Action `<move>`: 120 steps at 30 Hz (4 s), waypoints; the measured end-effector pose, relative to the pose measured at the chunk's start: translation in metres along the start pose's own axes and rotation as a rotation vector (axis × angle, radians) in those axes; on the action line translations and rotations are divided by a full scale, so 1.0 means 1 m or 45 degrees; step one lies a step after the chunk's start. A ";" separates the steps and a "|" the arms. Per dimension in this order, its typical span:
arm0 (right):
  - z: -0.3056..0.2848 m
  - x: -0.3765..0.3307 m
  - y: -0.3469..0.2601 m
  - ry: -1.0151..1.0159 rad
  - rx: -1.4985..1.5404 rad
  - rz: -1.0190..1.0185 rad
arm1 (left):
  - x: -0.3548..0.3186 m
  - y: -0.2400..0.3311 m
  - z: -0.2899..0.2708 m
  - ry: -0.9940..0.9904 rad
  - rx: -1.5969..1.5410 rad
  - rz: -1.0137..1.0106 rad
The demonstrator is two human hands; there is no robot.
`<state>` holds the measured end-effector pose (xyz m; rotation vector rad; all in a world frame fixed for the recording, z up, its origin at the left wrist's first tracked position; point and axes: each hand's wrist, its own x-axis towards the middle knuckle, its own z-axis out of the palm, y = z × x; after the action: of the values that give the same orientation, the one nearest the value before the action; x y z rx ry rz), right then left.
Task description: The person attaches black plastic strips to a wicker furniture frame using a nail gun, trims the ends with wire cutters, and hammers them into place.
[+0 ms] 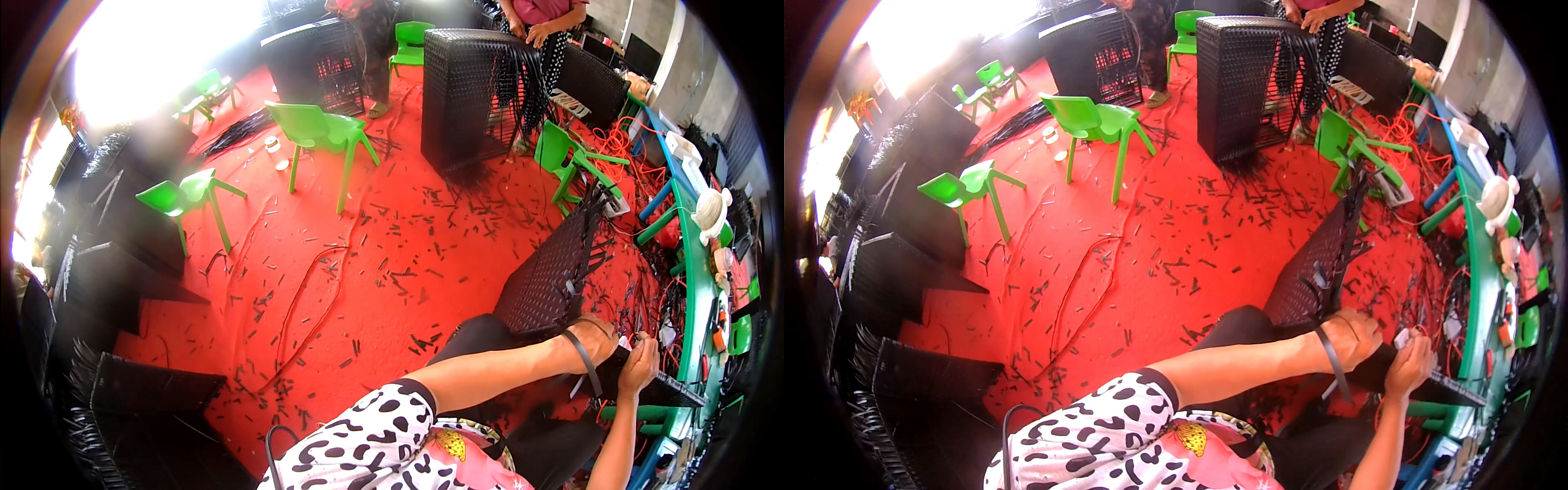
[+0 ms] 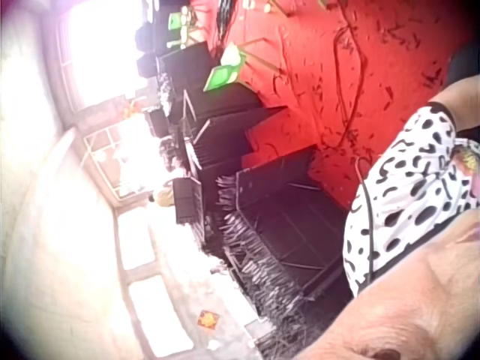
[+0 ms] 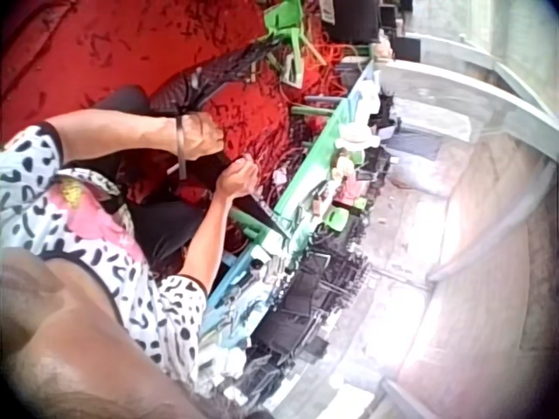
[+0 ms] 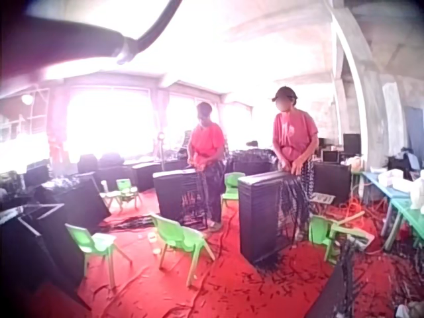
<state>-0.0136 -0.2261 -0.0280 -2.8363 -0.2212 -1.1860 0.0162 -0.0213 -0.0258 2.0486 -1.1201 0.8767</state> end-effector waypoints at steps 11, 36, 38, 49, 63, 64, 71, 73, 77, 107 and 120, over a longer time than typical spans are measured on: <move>-0.001 0.000 -0.001 -0.010 0.039 0.011 | -0.001 0.001 0.001 -0.041 -0.018 -0.003; 0.006 0.001 0.004 0.032 0.035 -0.002 | 0.001 -0.004 0.002 0.086 -0.030 0.023; 0.006 0.001 0.004 0.030 0.029 0.001 | 0.000 -0.003 0.001 0.097 0.010 0.015; 0.005 -0.001 0.004 0.010 0.044 0.001 | -0.002 -0.003 0.006 0.025 -0.007 0.010; 0.006 -0.005 0.006 0.038 0.007 -0.013 | -0.001 0.000 -0.002 0.107 0.003 0.045; 0.005 -0.005 0.004 0.037 0.010 -0.014 | -0.001 0.001 -0.001 0.062 0.022 0.024; 0.001 -0.002 0.000 0.053 0.028 -0.058 | 0.000 0.000 -0.006 0.098 0.064 0.059; 0.001 -0.001 -0.003 0.054 0.026 -0.060 | 0.000 -0.002 -0.006 0.157 0.090 0.080; 0.000 0.001 -0.004 0.086 0.027 -0.036 | 0.002 0.000 -0.009 0.112 0.243 0.074; -0.004 -0.002 -0.007 0.091 0.052 -0.051 | 0.002 0.007 -0.019 0.087 0.362 0.097; -0.004 0.000 -0.002 0.045 0.058 -0.018 | 0.001 0.003 -0.011 0.116 0.086 0.047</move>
<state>-0.0170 -0.2246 -0.0254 -2.7774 -0.2627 -1.2166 0.0113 -0.0145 -0.0185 2.0261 -1.0961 1.0282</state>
